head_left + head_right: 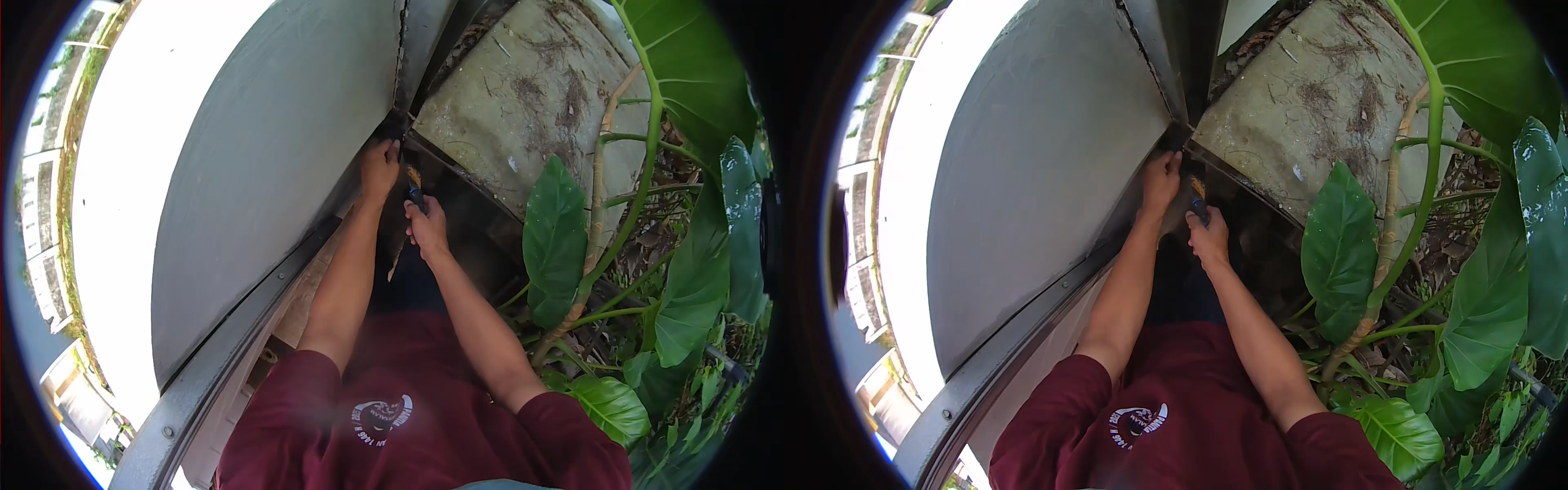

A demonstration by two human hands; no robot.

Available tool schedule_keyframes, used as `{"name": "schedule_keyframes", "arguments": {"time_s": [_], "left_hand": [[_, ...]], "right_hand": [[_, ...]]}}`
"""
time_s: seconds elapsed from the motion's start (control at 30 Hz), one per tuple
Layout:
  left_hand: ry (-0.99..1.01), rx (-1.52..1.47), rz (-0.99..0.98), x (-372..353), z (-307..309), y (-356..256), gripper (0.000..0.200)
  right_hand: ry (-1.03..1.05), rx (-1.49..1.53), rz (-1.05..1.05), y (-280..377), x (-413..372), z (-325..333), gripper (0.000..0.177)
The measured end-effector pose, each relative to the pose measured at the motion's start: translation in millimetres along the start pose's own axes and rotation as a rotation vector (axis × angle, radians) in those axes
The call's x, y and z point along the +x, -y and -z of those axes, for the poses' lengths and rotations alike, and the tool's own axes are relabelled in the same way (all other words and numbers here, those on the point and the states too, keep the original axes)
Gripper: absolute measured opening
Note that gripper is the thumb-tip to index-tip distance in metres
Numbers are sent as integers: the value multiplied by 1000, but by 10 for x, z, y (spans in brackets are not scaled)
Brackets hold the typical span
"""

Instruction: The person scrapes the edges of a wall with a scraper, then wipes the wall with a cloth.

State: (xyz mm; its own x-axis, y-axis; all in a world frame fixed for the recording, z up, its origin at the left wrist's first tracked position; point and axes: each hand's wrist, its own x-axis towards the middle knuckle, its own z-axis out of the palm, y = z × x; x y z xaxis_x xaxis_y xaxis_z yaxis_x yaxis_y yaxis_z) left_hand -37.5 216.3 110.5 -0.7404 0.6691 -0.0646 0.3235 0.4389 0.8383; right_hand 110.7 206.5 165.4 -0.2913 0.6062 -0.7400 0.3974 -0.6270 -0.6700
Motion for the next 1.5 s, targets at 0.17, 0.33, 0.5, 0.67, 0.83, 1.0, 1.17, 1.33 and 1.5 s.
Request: {"name": "schedule_keyframes", "arguments": {"time_s": [0.17, 0.33, 0.5, 0.67, 0.83, 1.0, 1.17, 1.33, 1.5], "left_hand": [[39, 116, 43, -61, 91, -123, 27], [33, 137, -68, -119, 135, -183, 28], [47, 109, -18, -112, 226, -305, 30], [-17, 219, 20, -97, 349, -453, 30], [-147, -35, 258, -164, 219, -332, 22], [-182, -656, 631, -129, 273, -554, 21], [-89, -541, 682, -113, 311, -506, 22], [-80, -213, 553, -40, 215, -359, 27], [-238, -115, 475, -175, 65, -544, 34]], "right_hand": [[-49, 56, -82, -180, -138, 37, 32], [43, 160, -179, -221, -425, 66, 22], [170, 231, -153, -318, -425, -89, 16], [289, 421, -209, -173, -276, -171, 14], [349, 636, -352, -127, -207, -271, 16], [364, 664, -363, -147, -208, -364, 17], [238, 792, -229, -89, -177, -471, 22], [174, 678, -104, -210, 12, -550, 27], [-20, 638, 2, -152, 30, -469, 30]]}}
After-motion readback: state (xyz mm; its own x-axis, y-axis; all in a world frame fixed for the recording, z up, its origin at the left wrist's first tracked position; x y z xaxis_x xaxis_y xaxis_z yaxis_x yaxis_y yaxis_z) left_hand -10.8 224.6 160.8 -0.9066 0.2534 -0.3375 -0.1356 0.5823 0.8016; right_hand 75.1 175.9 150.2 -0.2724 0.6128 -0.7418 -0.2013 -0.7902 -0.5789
